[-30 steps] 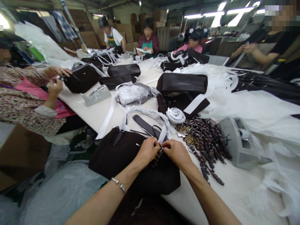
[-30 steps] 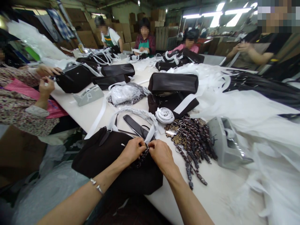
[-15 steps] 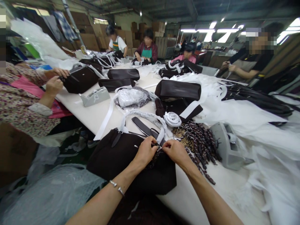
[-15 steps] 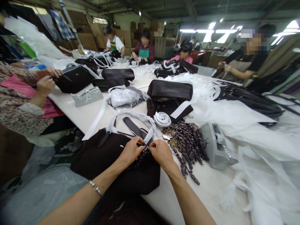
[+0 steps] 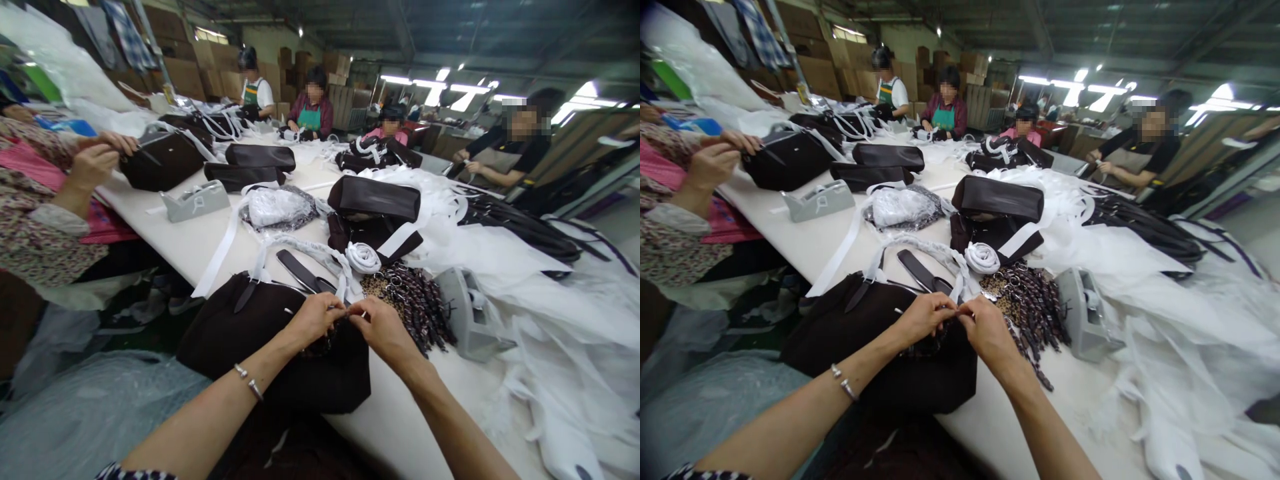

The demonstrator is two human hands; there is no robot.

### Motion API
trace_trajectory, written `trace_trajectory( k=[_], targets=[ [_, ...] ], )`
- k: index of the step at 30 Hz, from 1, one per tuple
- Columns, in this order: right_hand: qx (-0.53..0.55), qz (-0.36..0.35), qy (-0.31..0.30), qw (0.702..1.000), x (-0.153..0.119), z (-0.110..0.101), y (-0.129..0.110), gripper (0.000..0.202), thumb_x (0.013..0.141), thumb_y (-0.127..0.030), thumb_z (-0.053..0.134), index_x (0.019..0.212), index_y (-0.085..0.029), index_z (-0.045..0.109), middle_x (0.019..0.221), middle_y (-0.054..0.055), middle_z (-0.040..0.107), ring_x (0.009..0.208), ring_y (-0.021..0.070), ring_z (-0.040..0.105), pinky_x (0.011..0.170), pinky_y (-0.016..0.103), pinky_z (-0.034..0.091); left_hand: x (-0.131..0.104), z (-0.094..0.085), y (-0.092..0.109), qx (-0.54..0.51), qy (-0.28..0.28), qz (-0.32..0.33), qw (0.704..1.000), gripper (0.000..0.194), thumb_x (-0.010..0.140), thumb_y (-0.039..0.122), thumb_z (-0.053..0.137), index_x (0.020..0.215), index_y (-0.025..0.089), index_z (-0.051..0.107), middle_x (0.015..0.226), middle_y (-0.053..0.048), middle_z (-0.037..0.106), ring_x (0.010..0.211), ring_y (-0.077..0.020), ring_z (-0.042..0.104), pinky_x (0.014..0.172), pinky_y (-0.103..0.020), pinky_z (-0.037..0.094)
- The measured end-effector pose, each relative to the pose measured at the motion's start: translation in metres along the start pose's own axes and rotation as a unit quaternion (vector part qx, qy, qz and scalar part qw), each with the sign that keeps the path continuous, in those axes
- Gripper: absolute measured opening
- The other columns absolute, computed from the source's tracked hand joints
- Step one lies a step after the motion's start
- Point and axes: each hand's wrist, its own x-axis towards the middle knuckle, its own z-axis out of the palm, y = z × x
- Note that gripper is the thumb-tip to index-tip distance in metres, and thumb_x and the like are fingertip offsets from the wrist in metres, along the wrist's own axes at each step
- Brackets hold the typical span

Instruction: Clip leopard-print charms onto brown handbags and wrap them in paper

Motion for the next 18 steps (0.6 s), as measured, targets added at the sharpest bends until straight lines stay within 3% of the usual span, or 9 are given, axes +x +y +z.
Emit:
trace_trajectory(
  k=[3, 5, 8, 12, 15, 18],
  targets=[
    [-0.081, 0.013, -0.081, 0.993, -0.003, -0.008, -0.002, 0.015, 0.084, -0.015, 0.062, 0.080, -0.021, 0.075, 0.079, 0.005, 0.067, 0.080, 0.0197, 0.063, 0.074, 0.029, 0.043, 0.000, -0.002, 0.001, -0.012, 0.010, 0.020, 1.000, 0.018, 0.082, 0.030, 0.057, 0.081, 0.017, 0.070, 0.080, 0.000, 0.062, 0.058, -0.0115, 0.058, 0.051, -0.021, 0.045],
    [-0.119, 0.026, -0.098, 0.988, -0.008, -0.016, -0.003, 0.015, 0.085, -0.019, 0.062, 0.079, -0.022, 0.075, 0.079, 0.006, 0.068, 0.079, 0.0205, 0.064, 0.072, 0.030, 0.043, -0.001, -0.004, 0.004, -0.014, 0.028, 0.055, 0.998, 0.015, 0.081, 0.027, 0.058, 0.078, 0.018, 0.070, 0.085, -0.001, 0.064, 0.073, -0.0139, 0.062, 0.066, -0.022, 0.048],
    [-0.087, 0.041, -0.061, 0.993, -0.018, -0.028, -0.001, 0.015, 0.086, -0.024, 0.061, 0.079, -0.023, 0.073, 0.082, 0.004, 0.069, 0.079, 0.0198, 0.064, 0.073, 0.031, 0.044, -0.002, -0.007, 0.009, -0.042, 0.030, 0.061, 0.997, 0.016, 0.082, 0.027, 0.058, 0.079, 0.018, 0.070, 0.076, 0.000, 0.064, 0.066, -0.0122, 0.059, 0.062, -0.021, 0.046],
    [0.103, 0.091, 0.039, 0.990, -0.026, -0.032, 0.008, 0.015, 0.084, -0.033, 0.062, 0.078, -0.020, 0.069, 0.081, 0.003, 0.068, 0.070, 0.0166, 0.061, 0.068, 0.031, 0.051, -0.004, -0.010, 0.011, -0.126, -0.006, -0.029, 0.992, 0.021, 0.083, 0.034, 0.057, 0.083, 0.017, 0.070, 0.047, 0.006, 0.048, 0.041, -0.0092, 0.044, 0.041, -0.018, 0.035],
    [0.307, 0.166, 0.087, 0.933, -0.025, -0.019, 0.007, 0.026, 0.079, -0.044, 0.069, 0.083, -0.018, 0.068, 0.093, 0.005, 0.068, 0.069, 0.0160, 0.061, 0.059, 0.030, 0.056, -0.003, -0.010, 0.008, -0.169, -0.004, -0.037, 0.985, 0.024, 0.081, 0.038, 0.060, 0.084, 0.016, 0.070, 0.048, 0.006, 0.050, 0.040, -0.0083, 0.044, 0.038, -0.017, 0.034],
    [0.454, 0.200, 0.091, 0.864, -0.018, -0.001, -0.002, 0.033, 0.072, -0.046, 0.075, 0.086, -0.017, 0.069, 0.105, 0.007, 0.068, 0.088, 0.0220, 0.065, 0.066, 0.034, 0.060, -0.002, -0.010, 0.007, -0.189, -0.006, -0.037, 0.981, 0.025, 0.081, 0.037, 0.061, 0.085, 0.014, 0.071, 0.049, 0.005, 0.052, 0.038, -0.0071, 0.045, 0.037, -0.016, 0.036]
  ],
)
